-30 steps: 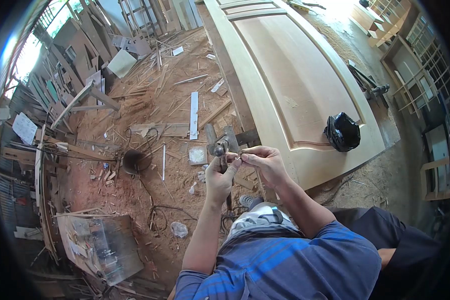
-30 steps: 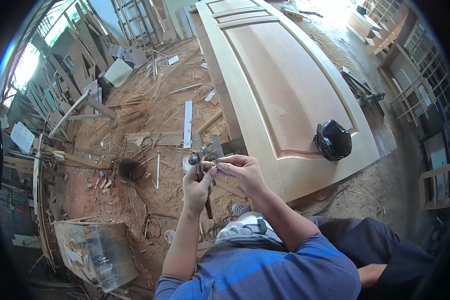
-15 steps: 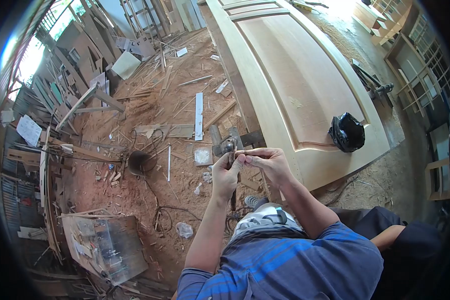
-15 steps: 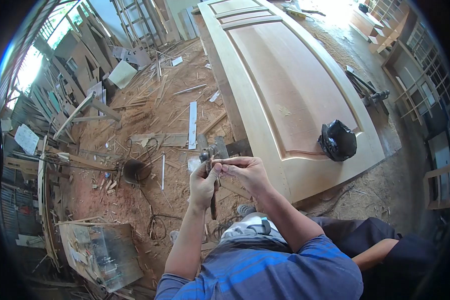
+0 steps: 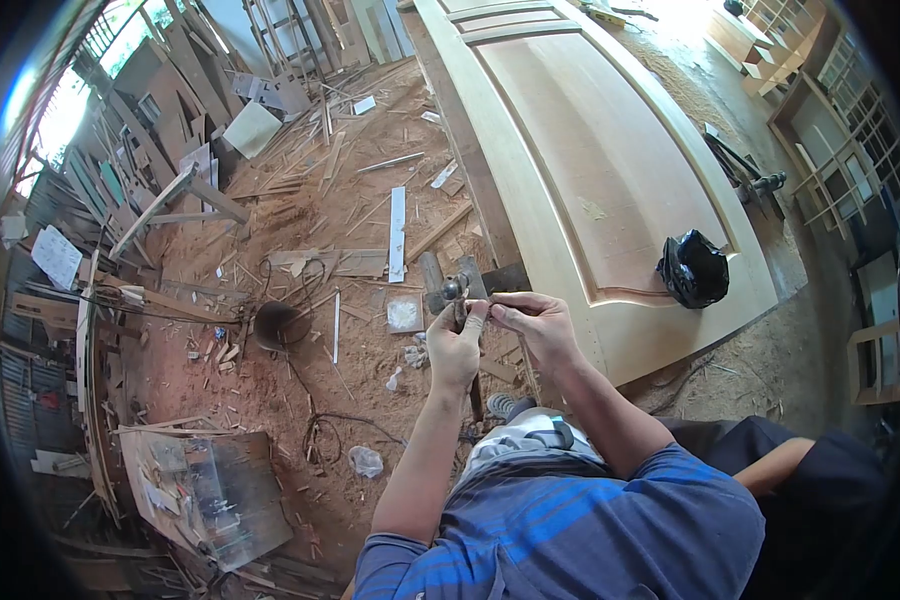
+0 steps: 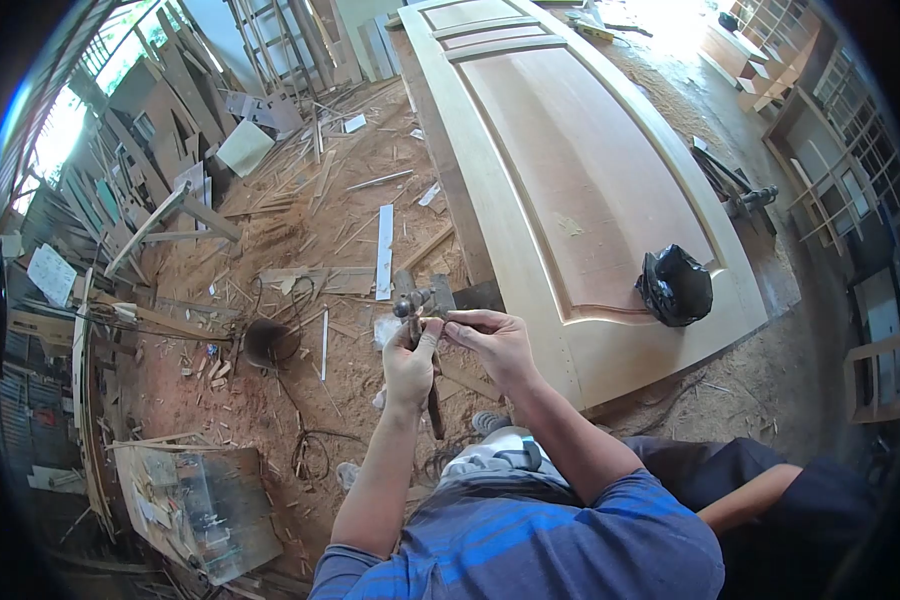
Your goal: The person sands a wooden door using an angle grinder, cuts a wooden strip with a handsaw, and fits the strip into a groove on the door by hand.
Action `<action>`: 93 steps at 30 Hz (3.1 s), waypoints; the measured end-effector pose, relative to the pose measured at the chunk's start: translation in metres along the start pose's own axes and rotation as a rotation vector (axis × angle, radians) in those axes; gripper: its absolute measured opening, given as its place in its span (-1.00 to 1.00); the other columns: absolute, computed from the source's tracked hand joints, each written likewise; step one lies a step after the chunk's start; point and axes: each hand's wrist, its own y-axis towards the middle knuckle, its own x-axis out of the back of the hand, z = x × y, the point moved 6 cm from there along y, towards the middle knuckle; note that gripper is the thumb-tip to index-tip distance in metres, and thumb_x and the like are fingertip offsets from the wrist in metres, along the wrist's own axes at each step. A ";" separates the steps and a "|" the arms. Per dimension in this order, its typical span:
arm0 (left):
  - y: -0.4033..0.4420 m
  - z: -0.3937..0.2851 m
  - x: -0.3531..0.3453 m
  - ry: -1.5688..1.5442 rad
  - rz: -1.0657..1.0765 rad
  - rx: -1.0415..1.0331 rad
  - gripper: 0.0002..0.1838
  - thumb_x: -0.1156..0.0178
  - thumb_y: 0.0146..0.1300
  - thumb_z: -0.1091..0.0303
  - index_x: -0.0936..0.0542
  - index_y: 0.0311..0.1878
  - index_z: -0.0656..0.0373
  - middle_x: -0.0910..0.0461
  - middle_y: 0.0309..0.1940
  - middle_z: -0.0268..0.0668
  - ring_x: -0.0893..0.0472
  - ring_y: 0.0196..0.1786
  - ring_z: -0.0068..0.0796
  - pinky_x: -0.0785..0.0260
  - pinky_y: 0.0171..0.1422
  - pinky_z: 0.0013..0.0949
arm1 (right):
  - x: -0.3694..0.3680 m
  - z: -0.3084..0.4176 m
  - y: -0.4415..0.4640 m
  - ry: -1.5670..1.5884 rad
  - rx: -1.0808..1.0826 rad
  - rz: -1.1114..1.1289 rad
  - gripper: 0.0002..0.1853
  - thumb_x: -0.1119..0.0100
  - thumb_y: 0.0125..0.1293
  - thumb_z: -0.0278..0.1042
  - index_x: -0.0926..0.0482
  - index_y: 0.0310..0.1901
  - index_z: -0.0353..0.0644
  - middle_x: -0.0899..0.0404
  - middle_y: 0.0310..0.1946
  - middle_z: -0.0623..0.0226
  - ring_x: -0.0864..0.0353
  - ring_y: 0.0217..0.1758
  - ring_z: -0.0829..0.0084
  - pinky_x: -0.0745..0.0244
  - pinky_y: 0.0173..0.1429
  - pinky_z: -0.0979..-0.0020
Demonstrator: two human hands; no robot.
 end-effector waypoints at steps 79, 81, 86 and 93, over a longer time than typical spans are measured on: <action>0.717 -0.166 0.189 0.117 0.820 0.114 -0.86 -0.46 0.52 0.35 -0.80 -0.05 0.23 -0.69 -0.39 -0.52 -0.47 -0.45 -0.80 -0.22 -0.39 -0.57 | -0.305 -0.027 0.597 -0.372 0.520 -0.328 -0.50 -0.41 0.51 -0.63 -0.63 0.45 -0.26 -0.81 0.13 0.21 -0.79 0.18 0.49 -0.72 0.32 0.43; 0.741 -0.165 0.176 0.097 0.830 0.178 -0.86 -0.45 0.54 0.31 -0.78 -0.06 0.19 -0.60 -0.46 -0.58 -0.38 -0.53 -0.82 -0.11 -0.46 -0.56 | -0.298 -0.003 0.621 -0.528 0.595 -0.405 -0.73 -0.48 0.48 -0.59 -0.83 0.16 -0.31 -0.88 0.02 0.20 -0.83 0.06 0.53 -0.75 0.21 0.47; 0.815 -0.158 0.123 0.111 0.812 0.249 -0.82 -0.46 0.55 0.27 -0.79 -0.01 0.19 -0.56 -0.47 -0.61 -0.32 -0.56 -0.84 -0.04 -0.50 -0.55 | -0.233 0.014 0.709 -0.542 0.522 -0.409 -0.76 -0.46 0.47 -0.61 -0.86 0.12 -0.28 -0.89 -0.07 0.27 -0.84 -0.09 0.55 -0.75 0.04 0.50; 0.939 -0.142 0.017 0.253 0.526 0.009 -0.66 -0.50 0.50 0.31 -0.78 0.18 0.35 -0.75 -0.18 -0.46 -0.62 -0.14 -0.69 -0.49 0.03 -0.49 | -0.085 0.081 0.888 -0.218 0.459 -0.471 -0.83 -0.38 0.47 -0.59 -0.87 0.00 -0.31 -0.85 -0.25 0.35 -0.78 -0.22 0.58 -0.71 -0.08 0.49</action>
